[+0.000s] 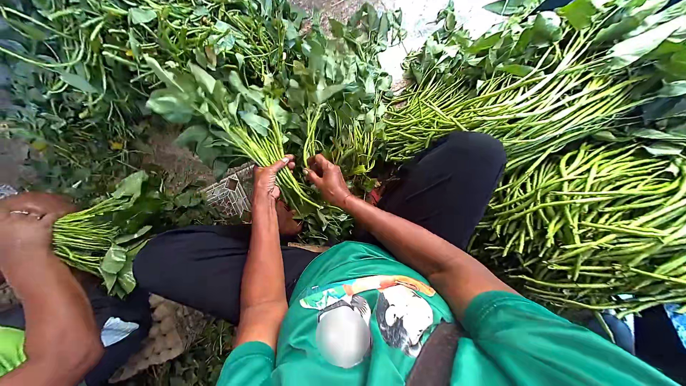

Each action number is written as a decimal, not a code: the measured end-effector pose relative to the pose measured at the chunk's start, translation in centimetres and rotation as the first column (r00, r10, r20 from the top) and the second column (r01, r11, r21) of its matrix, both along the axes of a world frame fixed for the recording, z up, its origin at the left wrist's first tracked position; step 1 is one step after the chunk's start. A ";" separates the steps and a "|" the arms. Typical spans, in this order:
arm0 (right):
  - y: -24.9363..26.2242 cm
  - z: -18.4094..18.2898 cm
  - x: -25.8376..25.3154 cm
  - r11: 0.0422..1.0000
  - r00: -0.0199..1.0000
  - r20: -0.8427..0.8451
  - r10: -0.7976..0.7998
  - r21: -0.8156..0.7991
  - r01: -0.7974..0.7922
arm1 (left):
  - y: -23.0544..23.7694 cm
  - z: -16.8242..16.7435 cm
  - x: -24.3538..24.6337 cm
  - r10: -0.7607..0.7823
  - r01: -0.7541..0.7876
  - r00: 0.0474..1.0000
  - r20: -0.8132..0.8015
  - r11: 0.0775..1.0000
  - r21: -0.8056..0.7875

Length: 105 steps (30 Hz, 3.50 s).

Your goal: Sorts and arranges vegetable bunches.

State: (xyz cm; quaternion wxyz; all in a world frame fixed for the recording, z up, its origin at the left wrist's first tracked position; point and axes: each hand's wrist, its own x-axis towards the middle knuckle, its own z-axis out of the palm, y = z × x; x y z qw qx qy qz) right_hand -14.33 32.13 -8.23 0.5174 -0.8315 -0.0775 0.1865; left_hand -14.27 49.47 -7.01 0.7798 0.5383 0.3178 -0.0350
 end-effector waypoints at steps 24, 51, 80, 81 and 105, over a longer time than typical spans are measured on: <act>-3.1 -0.2 1.0 0.983 0.955 -0.294 0.043 -0.158 -0.093 | -0.6 -1.2 1.8 -0.148 0.131 0.989 0.016 0.916 0.379; -6.7 6.7 -0.5 0.603 0.824 -0.184 0.536 -0.599 -0.526 | 1.5 -0.2 1.4 -0.324 0.328 0.944 -0.064 0.941 0.077; -5.5 -4.9 4.5 0.871 0.905 -0.384 -0.182 -0.491 -0.034 | 0.2 7.0 -0.7 -0.283 0.343 0.910 0.304 0.924 -0.167; -6.3 -5.1 4.8 0.861 0.891 -0.396 -0.222 -0.508 -0.011 | 0.7 7.9 -0.5 -0.251 0.332 0.898 0.360 0.925 -0.183; -1.5 0.5 -0.8 0.900 0.940 0.180 0.290 -0.386 -0.204 | -2.1 -1.5 1.0 -0.179 0.202 0.977 -0.113 0.947 0.248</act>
